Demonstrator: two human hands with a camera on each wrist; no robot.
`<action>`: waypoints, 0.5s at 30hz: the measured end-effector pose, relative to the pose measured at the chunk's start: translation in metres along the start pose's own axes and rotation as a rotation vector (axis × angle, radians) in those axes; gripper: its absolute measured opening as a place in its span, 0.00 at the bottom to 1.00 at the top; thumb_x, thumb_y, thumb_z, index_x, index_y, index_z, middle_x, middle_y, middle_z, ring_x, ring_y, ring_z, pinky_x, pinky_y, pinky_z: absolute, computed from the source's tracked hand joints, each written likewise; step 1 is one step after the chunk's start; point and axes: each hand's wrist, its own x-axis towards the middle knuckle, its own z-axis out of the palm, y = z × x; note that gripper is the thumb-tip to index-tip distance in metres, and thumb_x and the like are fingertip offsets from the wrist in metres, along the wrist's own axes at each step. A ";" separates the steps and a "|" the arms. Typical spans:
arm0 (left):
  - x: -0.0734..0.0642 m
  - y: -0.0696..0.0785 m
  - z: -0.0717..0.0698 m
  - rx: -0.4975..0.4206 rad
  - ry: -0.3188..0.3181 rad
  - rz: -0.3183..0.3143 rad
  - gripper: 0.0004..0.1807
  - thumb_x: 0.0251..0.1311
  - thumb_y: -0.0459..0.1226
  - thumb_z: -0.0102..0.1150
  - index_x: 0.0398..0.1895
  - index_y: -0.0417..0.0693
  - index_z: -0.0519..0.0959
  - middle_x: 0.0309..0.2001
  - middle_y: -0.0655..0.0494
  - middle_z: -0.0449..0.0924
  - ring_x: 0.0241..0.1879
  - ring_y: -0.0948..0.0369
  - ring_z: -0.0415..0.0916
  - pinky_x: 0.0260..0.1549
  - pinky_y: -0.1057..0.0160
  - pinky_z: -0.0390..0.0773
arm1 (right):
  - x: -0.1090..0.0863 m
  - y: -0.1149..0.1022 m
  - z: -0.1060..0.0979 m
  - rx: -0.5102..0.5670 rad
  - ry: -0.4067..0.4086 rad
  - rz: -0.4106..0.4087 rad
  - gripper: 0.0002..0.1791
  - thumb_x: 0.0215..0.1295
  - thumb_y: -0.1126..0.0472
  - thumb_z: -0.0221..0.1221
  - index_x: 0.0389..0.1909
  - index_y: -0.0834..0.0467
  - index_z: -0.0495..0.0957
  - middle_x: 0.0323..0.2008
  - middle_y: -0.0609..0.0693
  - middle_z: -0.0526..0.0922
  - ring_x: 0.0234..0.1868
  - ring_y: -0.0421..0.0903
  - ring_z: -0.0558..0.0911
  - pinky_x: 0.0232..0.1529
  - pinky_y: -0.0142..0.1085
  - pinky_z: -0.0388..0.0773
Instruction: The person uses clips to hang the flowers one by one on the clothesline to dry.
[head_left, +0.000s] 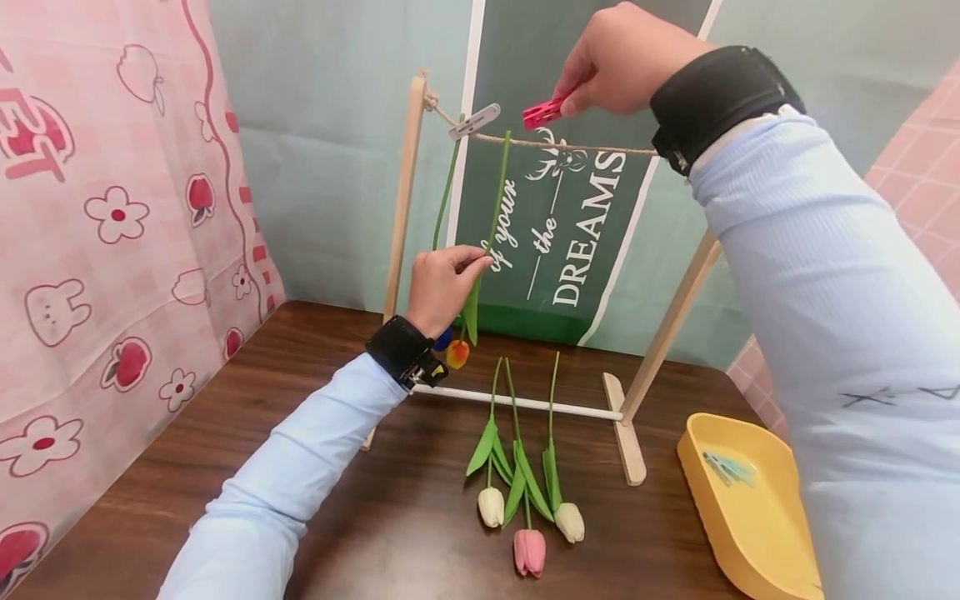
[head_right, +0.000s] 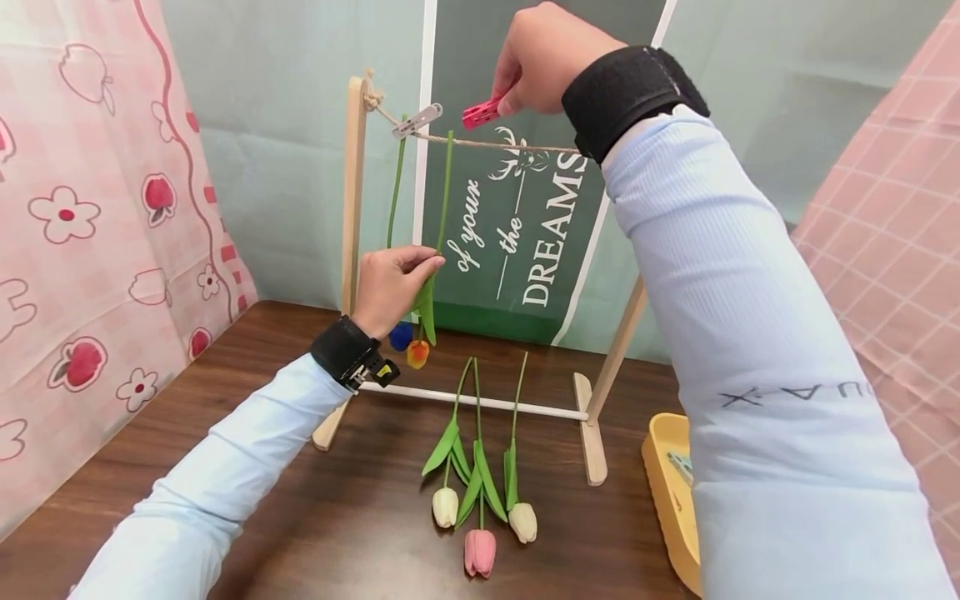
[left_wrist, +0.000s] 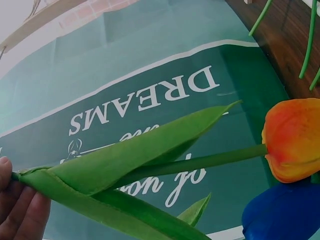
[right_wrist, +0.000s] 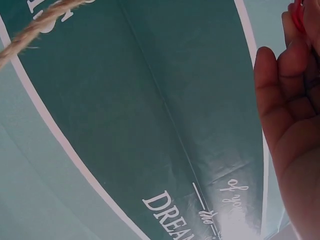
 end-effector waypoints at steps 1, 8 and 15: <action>0.000 0.000 0.000 -0.001 0.002 0.002 0.08 0.60 0.36 0.66 0.37 0.38 0.87 0.32 0.49 0.86 0.31 0.58 0.83 0.33 0.63 0.79 | 0.001 0.000 0.000 -0.007 -0.007 -0.003 0.14 0.68 0.60 0.60 0.47 0.66 0.82 0.41 0.63 0.83 0.40 0.54 0.72 0.37 0.43 0.67; 0.002 0.003 -0.001 0.020 0.008 0.000 0.09 0.60 0.37 0.67 0.37 0.39 0.87 0.33 0.48 0.86 0.32 0.58 0.83 0.34 0.62 0.80 | 0.012 -0.003 0.000 -0.045 -0.052 -0.043 0.11 0.67 0.61 0.61 0.43 0.65 0.84 0.36 0.60 0.83 0.36 0.53 0.70 0.34 0.44 0.66; 0.003 0.005 -0.001 0.025 0.014 0.010 0.08 0.60 0.35 0.67 0.37 0.38 0.87 0.32 0.48 0.86 0.30 0.57 0.83 0.33 0.62 0.79 | 0.022 -0.009 0.005 -0.050 -0.075 -0.048 0.11 0.67 0.61 0.61 0.43 0.64 0.84 0.33 0.57 0.84 0.36 0.52 0.70 0.35 0.43 0.66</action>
